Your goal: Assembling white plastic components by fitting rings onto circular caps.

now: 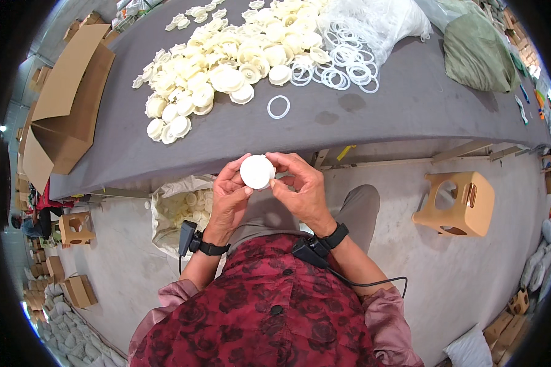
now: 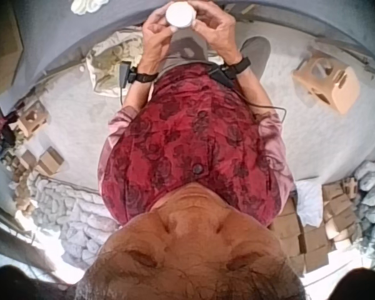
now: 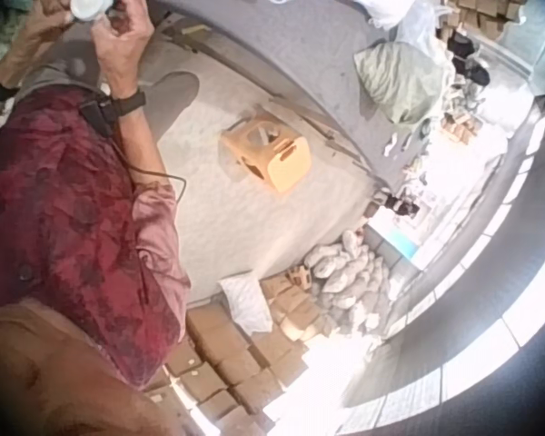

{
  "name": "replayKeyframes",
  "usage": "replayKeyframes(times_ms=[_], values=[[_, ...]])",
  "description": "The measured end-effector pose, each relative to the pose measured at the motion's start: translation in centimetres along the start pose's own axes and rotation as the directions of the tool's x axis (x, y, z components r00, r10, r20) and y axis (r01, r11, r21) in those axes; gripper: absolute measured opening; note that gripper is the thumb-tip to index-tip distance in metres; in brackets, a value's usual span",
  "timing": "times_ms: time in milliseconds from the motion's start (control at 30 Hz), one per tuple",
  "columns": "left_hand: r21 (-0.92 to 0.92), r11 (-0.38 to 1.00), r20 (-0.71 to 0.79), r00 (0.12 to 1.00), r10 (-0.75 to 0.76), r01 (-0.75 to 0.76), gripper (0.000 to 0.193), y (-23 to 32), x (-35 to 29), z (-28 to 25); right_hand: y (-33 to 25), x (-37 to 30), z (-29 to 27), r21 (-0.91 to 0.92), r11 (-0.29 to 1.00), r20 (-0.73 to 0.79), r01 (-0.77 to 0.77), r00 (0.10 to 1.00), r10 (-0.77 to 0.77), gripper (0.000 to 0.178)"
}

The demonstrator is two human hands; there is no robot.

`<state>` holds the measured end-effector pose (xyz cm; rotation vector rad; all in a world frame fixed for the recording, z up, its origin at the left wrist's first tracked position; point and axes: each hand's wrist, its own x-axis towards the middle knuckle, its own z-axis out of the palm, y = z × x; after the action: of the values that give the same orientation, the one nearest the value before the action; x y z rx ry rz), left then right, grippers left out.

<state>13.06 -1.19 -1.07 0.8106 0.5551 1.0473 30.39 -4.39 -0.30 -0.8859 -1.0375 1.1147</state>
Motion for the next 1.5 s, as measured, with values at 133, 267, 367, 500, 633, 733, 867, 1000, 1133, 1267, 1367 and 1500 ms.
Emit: replayKeyframes(times_ms=[133, 267, 367, 500, 633, 733, 867, 1000, 1133, 1267, 1367, 1500], values=[[0.08, 0.997, 0.026, 1.0, 0.0, -0.002, 0.062, 0.5, -0.2, -0.9, -0.5, -0.3, 0.0, 0.018, 1.0, 0.007, 0.018, 1.0, -0.018, 0.044], [0.176, 0.984, 0.105, 0.994, 0.014, -0.032, 0.06, 0.8, -0.4, -2.5, -1.1, -0.6, -0.5, -0.008, 0.998, 0.032, -0.056, 0.998, 0.056, 0.042], [0.228, 0.973, 0.14, 0.99, -0.002, -0.031, 0.056, 1.7, -0.5, -2.8, -2.1, -0.6, -0.5, -0.009, 0.991, 0.071, -0.136, 0.988, 0.136, 0.038], [0.306, 0.952, 0.164, 0.986, -0.034, -0.018, 0.05, 2.9, -0.6, -2.6, -2.1, -0.5, -0.9, -0.09, 0.99, 0.142, -0.107, 0.983, 0.119, 0.031], [0.397, 0.914, 0.224, 0.975, -0.01, -0.082, 0.037, 3.7, -0.4, -2.7, -2.5, -0.3, -0.8, -0.199, 0.977, 0.208, -0.079, 0.971, 0.121, 0.02], [0.453, 0.881, 0.311, 0.95, -0.011, -0.139, 0.031, 3.8, -0.2, -2.6, -2.4, -0.3, -0.2, -0.225, 0.973, 0.242, -0.052, 0.964, 0.107, 0.013], [0.555, 0.819, 0.34, 0.938, -0.063, -0.146, 0.029, 4.4, 0.1, -1.6, -2.6, -0.3, -0.2, -0.288, 0.951, 0.254, -0.11, 0.949, 0.186, 0.011], [0.55, 0.825, 0.33, 0.941, -0.071, -0.131, 0.025, 4.3, 0.1, -1.7, -2.9, 0.1, 0.1, -0.369, 0.922, 0.241, -0.115, 0.947, 0.215, 0.014], [0.613, 0.788, 0.175, 0.964, -0.2, 0.052, 0.019, 4.8, -0.1, -1.4, -2.2, 0.4, 0.3, -0.377, 0.885, 0.2, -0.272, 0.909, 0.365, 0.017], [0.67, 0.729, 0.027, 0.977, -0.211, 0.138, 0.015, 6.6, -0.9, -4.2, -0.5, 0.3, 0.0, -0.174, 0.951, 0.074, -0.256, 0.959, 0.272, 0.02], [0.902, 0.323, -0.176, 0.927, -0.331, 0.287, 0.014, 10.1, -3.2, -9.4, -0.3, 2.0, -1.7, -0.355, 0.924, -0.005, -0.142, 0.989, 0.15, 0.019], [0.929, -0.354, 0.128, 0.991, 0.032, -0.108, 0.019, 11.3, -6.1, -12.5, 0.1, 7.5, -2.9, -0.753, 0.646, 0.038, 0.124, 0.989, -0.146, 0.018]])
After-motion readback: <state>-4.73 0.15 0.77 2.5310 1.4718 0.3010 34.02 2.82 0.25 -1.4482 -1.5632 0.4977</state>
